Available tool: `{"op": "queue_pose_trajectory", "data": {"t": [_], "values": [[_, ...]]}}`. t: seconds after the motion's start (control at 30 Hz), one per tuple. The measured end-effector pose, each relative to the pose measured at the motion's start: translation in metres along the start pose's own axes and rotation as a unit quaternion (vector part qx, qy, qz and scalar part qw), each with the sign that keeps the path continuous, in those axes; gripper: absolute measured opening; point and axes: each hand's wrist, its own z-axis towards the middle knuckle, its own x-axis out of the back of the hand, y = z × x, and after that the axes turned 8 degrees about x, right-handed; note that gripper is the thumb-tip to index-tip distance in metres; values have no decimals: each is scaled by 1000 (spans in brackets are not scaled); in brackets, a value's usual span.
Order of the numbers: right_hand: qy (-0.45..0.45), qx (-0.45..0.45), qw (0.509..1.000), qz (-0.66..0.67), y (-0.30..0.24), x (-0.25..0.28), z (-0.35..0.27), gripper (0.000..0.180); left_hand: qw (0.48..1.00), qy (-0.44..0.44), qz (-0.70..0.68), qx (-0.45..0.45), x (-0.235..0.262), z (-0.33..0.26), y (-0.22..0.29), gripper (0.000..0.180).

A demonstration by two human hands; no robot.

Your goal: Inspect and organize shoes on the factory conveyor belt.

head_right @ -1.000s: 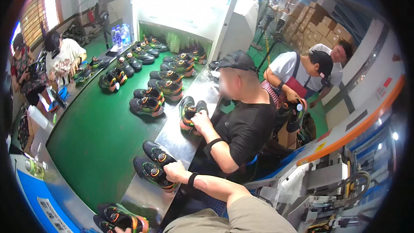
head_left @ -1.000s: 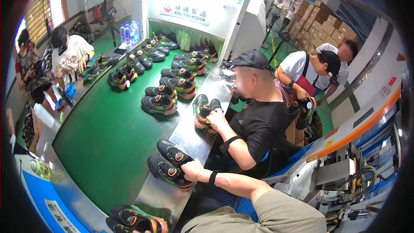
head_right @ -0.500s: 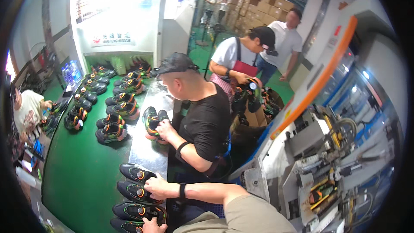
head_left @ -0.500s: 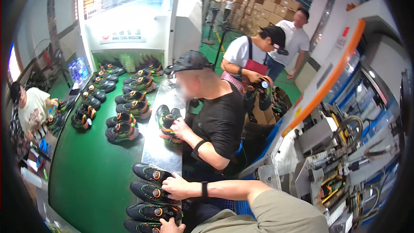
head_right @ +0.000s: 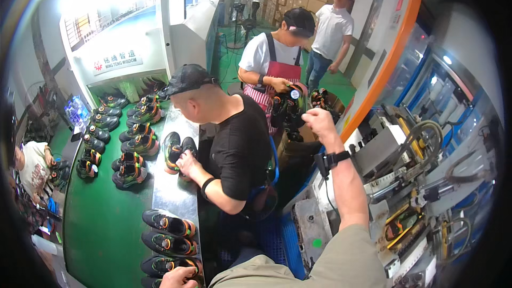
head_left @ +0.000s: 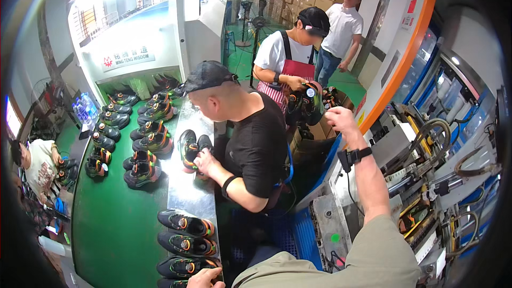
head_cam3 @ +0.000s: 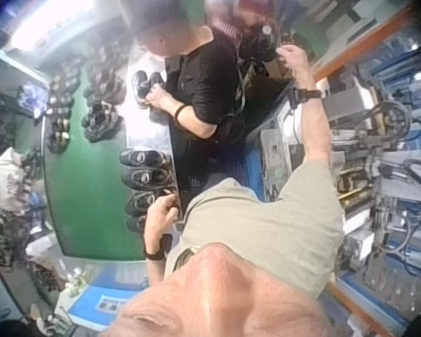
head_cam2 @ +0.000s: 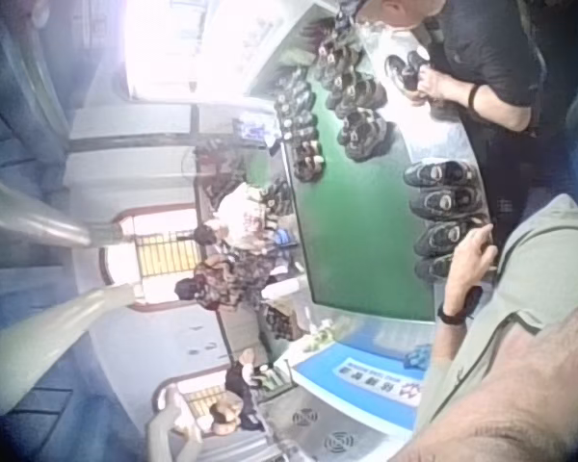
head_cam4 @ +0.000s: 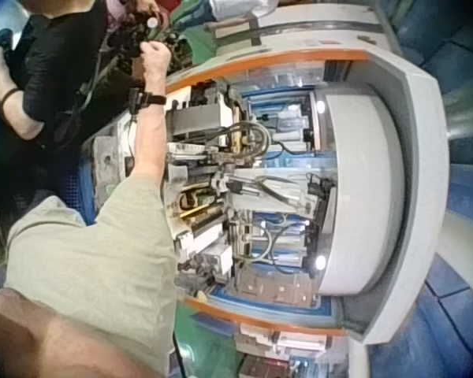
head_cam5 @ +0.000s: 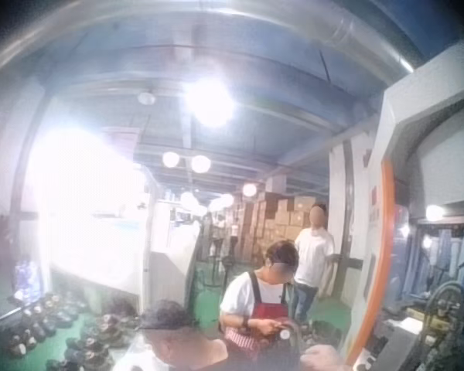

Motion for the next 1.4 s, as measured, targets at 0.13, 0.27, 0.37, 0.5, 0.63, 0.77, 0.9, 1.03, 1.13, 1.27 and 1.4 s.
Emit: {"op": "queue_pose_trajectory", "data": {"t": [0.13,0.27,0.37,0.5,0.63,0.77,0.9,1.03,1.13,1.27,1.4], "values": [[5,-96,995,-36,64,36,66,35,993,-71,-28,-91,28,53,89,42],[33,-181,982,45,99,29,94,34,975,-165,-61,-133,21,145,167,46],[63,-215,973,49,118,24,113,42,957,-188,-128,-178,-15,221,211,52],[133,-235,960,71,140,36,133,54,937,-249,-205,-138,-65,320,260,59],[75,-228,964,112,174,72,155,90,943,-205,-242,-101,-109,389,304,59],[107,-202,965,132,155,73,167,84,961,-48,-207,-177,-124,443,312,68],[69,-217,962,151,159,90,166,85,959,-72,-243,-124,-130,469,343,62],[-83,-250,942,209,167,58,155,92,908,-190,-364,-83,-116,463,334,79],[-102,-226,858,450,211,20,156,91,869,-263,-410,-87,-130,453,330,90],[-280,-211,759,548,231,-7,161,83,943,-120,-266,-157,-171,462,310,91],[-190,-326,747,547,223,-27,105,61,973,-72,-123,-182,-171,465,294,93]]}}
